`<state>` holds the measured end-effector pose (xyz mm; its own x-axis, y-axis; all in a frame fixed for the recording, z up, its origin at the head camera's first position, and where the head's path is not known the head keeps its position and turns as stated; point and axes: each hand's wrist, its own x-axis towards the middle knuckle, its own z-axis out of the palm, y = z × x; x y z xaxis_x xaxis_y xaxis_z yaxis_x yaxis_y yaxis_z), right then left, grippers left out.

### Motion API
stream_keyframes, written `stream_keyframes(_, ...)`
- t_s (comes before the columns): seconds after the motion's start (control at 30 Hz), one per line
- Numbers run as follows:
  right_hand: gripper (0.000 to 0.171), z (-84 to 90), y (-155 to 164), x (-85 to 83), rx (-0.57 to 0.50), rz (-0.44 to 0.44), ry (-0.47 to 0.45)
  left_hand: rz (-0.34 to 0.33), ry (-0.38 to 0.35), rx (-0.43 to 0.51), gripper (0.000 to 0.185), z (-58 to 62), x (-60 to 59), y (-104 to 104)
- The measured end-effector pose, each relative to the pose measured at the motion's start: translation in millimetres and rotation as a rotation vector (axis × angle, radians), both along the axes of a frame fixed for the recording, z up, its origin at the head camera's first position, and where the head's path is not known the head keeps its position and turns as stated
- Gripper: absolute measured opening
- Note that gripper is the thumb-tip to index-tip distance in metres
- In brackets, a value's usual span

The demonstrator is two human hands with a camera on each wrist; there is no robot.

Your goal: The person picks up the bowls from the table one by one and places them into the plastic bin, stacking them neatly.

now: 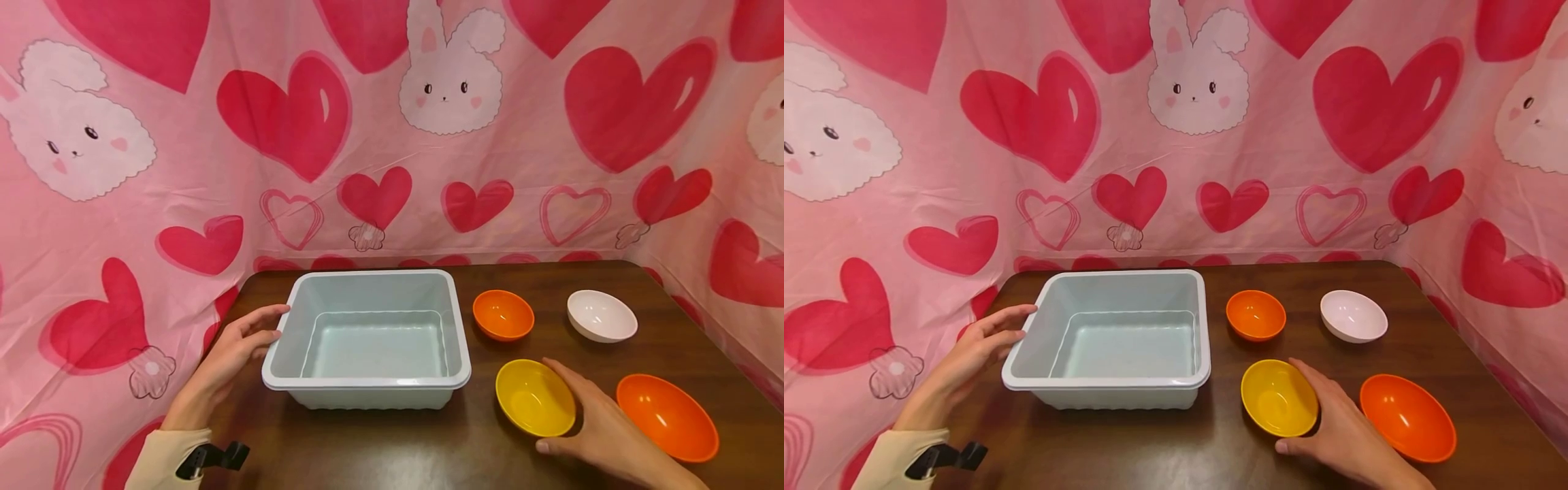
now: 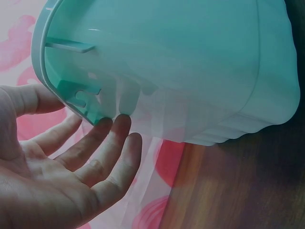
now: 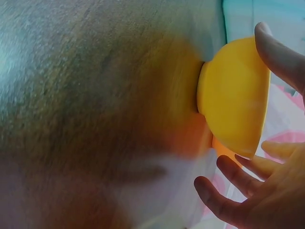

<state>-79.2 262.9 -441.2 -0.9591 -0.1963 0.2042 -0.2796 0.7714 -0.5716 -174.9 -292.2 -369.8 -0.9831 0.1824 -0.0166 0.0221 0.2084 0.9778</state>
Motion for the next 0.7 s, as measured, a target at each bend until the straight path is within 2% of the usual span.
stream_keyframes(0.7,0.121,-2.1,-0.8,-5.1,-0.041,-0.016,-0.056,-0.001,0.008,0.016,0.052,0.2,0.2,-0.2)
